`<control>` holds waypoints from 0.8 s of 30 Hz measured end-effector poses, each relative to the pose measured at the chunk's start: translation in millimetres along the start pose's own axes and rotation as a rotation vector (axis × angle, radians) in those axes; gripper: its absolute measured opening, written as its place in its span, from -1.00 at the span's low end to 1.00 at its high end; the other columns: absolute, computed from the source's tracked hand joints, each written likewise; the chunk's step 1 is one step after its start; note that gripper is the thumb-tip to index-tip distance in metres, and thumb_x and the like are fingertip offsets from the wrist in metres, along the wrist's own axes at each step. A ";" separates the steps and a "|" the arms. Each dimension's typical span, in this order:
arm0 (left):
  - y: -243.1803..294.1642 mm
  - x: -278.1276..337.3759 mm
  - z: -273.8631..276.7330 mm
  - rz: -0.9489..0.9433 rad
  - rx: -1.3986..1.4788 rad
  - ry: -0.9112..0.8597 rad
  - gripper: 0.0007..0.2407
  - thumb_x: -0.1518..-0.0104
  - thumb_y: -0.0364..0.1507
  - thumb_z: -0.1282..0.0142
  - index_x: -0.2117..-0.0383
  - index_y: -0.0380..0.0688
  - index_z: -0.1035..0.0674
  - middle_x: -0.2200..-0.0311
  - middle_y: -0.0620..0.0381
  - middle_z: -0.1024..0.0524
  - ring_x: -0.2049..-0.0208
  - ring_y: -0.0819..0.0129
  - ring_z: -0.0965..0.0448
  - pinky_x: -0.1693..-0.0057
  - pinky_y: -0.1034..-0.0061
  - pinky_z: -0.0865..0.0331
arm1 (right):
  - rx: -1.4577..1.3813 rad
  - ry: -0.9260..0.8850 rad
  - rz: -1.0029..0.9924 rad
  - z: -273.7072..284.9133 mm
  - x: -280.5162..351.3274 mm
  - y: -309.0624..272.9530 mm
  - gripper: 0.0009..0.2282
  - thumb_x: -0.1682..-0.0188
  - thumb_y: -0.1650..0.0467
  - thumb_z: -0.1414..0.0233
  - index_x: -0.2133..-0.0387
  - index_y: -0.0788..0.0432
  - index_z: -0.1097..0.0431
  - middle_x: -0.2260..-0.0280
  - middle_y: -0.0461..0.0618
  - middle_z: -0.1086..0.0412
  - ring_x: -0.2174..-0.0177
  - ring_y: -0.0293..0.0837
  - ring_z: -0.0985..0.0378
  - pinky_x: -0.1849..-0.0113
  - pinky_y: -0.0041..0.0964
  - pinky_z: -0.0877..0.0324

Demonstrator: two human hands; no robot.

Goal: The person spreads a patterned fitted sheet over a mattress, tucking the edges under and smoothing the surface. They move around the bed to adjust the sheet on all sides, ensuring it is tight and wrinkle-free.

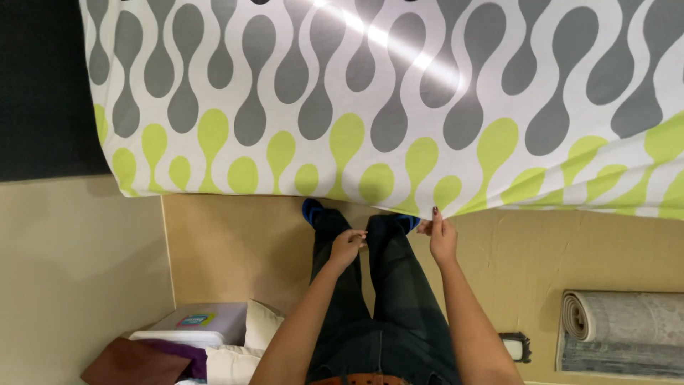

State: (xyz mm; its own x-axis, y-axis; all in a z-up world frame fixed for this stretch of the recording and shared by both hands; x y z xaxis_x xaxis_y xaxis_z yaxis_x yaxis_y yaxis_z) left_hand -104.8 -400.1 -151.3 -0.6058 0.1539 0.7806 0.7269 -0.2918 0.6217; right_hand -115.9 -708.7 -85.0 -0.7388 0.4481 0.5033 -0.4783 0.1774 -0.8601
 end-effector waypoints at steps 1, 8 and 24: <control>8.3 0.9 -3.8 -0.004 -0.001 0.001 -0.77 -0.28 -0.46 0.03 0.07 -0.28 -0.64 0.10 -0.01 -0.64 0.15 0.27 -0.69 -0.01 0.44 -0.52 | -0.002 -0.001 0.004 1.0 -4.3 -7.4 -0.56 -0.22 0.20 0.15 0.42 0.37 -0.41 0.56 0.01 -0.47 0.52 -0.21 -0.55 0.35 -0.30 -0.50; 148.2 52.5 -19.2 -0.424 -0.604 0.217 -0.69 -0.13 -0.57 -0.04 -0.03 -0.24 -0.53 -0.04 -0.11 -0.52 -0.09 -0.04 -0.50 -0.18 0.16 -0.37 | 0.771 -0.004 0.315 5.1 12.0 -84.3 -0.73 -0.07 0.36 -0.01 0.07 0.32 -0.45 0.08 0.20 -0.42 0.13 0.14 -0.49 0.09 -0.04 -0.41; 155.7 2.4 -93.2 -0.710 -1.196 0.075 -0.55 -0.13 -0.50 0.04 -0.22 -0.26 -0.38 -0.19 -0.15 -0.39 -0.26 0.00 -0.31 -0.38 0.11 -0.07 | 1.387 -0.425 0.328 -53.8 -28.1 -60.1 -0.53 0.21 0.55 -0.04 -0.06 0.30 -0.33 -0.04 0.26 -0.39 -0.08 0.19 -0.39 -0.16 -0.01 -0.28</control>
State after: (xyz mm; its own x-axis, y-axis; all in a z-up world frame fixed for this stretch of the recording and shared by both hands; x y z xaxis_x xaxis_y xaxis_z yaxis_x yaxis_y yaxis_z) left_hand -23.3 -533.2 -58.6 -0.7675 0.5686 0.2960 -0.4315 -0.7997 0.4174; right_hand -40.8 -684.8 -51.9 -0.8635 -0.0248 0.5037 -0.1462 -0.9436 -0.2970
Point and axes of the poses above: each hand's wrist, its own x-axis away from the middle knuckle, its own z-axis out of the back of the hand, y = z × x, the point moved 10 cm from there along -x, towards the middle knuckle
